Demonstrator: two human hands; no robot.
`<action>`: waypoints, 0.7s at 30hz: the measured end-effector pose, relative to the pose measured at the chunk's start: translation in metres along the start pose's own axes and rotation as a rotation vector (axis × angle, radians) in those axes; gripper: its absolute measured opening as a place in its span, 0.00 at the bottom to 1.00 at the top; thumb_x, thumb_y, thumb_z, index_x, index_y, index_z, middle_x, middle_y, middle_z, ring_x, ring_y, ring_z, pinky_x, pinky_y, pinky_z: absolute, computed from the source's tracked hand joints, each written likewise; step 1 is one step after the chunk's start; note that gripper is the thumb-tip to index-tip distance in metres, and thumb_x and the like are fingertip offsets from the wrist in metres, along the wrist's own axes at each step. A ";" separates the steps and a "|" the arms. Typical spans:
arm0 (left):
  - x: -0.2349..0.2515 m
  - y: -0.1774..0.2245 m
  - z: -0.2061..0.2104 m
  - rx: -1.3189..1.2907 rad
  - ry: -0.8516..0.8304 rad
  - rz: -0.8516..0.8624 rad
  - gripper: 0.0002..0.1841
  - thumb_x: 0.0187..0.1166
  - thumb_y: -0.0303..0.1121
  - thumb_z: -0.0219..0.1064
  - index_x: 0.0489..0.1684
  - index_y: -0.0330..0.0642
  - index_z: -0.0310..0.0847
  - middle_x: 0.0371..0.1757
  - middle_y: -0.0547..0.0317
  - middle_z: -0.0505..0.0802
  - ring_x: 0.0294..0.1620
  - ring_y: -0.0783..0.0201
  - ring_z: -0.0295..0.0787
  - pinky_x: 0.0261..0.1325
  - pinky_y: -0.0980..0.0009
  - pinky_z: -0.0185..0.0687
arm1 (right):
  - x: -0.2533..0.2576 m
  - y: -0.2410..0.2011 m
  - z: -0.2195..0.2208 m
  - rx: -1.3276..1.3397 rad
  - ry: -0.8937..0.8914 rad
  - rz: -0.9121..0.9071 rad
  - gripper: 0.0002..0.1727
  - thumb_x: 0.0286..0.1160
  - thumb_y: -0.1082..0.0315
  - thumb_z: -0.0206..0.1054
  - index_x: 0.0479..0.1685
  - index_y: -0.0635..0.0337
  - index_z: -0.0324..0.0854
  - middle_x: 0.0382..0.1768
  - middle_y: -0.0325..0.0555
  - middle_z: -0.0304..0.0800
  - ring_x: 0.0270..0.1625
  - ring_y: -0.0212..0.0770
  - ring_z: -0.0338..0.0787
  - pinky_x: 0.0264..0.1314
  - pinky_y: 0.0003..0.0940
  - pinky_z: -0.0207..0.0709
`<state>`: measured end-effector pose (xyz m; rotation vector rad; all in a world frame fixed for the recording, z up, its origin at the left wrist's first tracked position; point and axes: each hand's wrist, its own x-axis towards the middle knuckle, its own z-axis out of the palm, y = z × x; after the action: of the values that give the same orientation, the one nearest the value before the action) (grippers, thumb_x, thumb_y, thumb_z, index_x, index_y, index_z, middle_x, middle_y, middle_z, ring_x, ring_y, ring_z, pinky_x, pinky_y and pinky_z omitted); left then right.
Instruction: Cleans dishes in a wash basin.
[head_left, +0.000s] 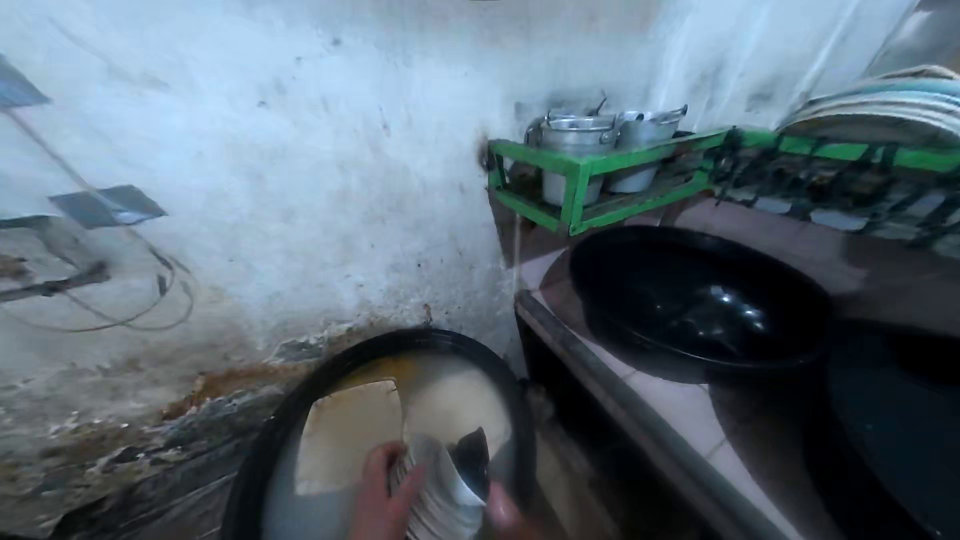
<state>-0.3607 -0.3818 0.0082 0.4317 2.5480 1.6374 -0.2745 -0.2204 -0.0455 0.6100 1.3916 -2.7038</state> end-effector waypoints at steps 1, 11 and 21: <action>0.000 -0.001 -0.001 0.000 -0.023 0.003 0.36 0.71 0.48 0.66 0.77 0.32 0.71 0.68 0.38 0.84 0.70 0.49 0.81 0.72 0.51 0.78 | 0.001 0.000 0.000 0.001 0.003 0.005 0.26 0.95 0.63 0.32 0.75 0.65 0.70 0.58 0.46 0.86 0.59 0.29 0.85 0.65 0.31 0.80; -0.013 0.014 0.014 0.286 -0.086 0.007 0.36 0.83 0.56 0.57 0.86 0.42 0.68 0.86 0.39 0.73 0.78 0.42 0.79 0.74 0.40 0.78 | 0.014 0.002 0.003 0.072 0.047 0.111 0.30 0.97 0.55 0.30 0.62 0.62 0.78 0.46 0.47 0.91 0.50 0.37 0.90 0.56 0.39 0.86; -0.031 0.062 0.003 0.795 -0.315 -0.186 0.58 0.74 0.76 0.55 0.97 0.42 0.43 0.94 0.42 0.60 0.94 0.36 0.52 0.87 0.23 0.34 | 0.021 0.004 0.001 0.094 0.042 0.182 0.25 0.92 0.60 0.36 0.46 0.58 0.81 0.34 0.43 0.91 0.40 0.36 0.91 0.45 0.37 0.87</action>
<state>-0.3189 -0.3643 0.0602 0.4296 2.7632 0.3965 -0.2937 -0.2207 -0.0558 0.7641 1.1591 -2.6374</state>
